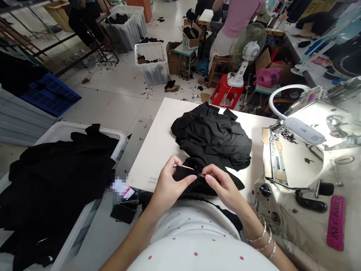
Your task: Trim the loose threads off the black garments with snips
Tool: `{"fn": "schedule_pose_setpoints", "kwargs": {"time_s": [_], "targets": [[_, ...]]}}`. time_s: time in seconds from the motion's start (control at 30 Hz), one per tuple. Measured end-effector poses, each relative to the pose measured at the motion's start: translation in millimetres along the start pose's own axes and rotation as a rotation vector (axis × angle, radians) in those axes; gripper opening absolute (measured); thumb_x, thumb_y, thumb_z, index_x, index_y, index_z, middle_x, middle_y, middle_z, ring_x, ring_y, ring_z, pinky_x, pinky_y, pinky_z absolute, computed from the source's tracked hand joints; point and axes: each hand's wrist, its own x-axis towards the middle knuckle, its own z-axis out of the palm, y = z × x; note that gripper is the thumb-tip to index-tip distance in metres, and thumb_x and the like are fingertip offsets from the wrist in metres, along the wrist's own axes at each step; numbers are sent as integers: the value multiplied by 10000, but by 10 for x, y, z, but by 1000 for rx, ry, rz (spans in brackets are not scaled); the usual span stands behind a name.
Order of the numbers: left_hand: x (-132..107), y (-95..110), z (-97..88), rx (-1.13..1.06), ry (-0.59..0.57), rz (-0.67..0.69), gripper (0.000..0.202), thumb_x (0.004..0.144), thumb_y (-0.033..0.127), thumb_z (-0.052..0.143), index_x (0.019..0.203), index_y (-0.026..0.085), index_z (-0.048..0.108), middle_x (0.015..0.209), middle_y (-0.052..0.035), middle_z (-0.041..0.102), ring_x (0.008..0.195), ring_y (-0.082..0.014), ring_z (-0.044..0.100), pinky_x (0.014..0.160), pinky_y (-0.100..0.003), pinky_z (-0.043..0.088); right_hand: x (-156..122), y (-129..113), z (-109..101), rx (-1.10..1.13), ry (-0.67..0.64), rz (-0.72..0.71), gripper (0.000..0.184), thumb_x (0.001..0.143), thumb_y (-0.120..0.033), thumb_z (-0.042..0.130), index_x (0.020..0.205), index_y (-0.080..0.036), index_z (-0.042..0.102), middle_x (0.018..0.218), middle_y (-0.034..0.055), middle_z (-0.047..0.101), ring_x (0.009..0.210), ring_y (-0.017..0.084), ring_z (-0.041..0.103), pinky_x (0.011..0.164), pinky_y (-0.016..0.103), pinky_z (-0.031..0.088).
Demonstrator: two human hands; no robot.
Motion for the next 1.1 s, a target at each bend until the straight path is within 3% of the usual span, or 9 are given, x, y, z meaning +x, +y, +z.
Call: {"fn": "schedule_pose_setpoints", "kwargs": {"time_s": [0.4, 0.6, 0.87, 1.1], "targets": [[5, -9, -8, -18, -26, 5, 327, 640, 264, 643, 690, 209, 324, 707, 32, 631, 662, -107, 554, 625, -205, 423, 22, 17, 48, 33, 92, 1, 223, 851, -346, 466, 713, -172, 487, 590, -24, 398, 529, 96, 329, 482, 226, 260], [-7, 28, -9, -15, -32, 17, 298, 653, 239, 620, 703, 213, 327, 741, 28, 654, 691, -114, 591, 640, -209, 452, 9, 59, 24, 121, 29, 67, 276, 857, -421, 440, 755, -170, 492, 630, -25, 380, 526, 87, 300, 476, 226, 243], [-13, 23, -11, -44, -94, -5, 314, 662, 252, 623, 733, 214, 320, 753, 20, 653, 683, -112, 582, 615, -202, 440, 48, 15, 77, 141, 8, 23, 250, 865, -373, 442, 736, -161, 473, 615, -30, 356, 531, 81, 292, 474, 218, 235], [-23, 16, 42, -31, -140, -31, 304, 685, 234, 605, 740, 217, 306, 765, 22, 649, 654, -97, 540, 621, -206, 423, 58, 63, 85, 208, 115, 22, 272, 842, -403, 484, 710, -164, 483, 593, -34, 353, 517, 80, 285, 462, 214, 228]]}}
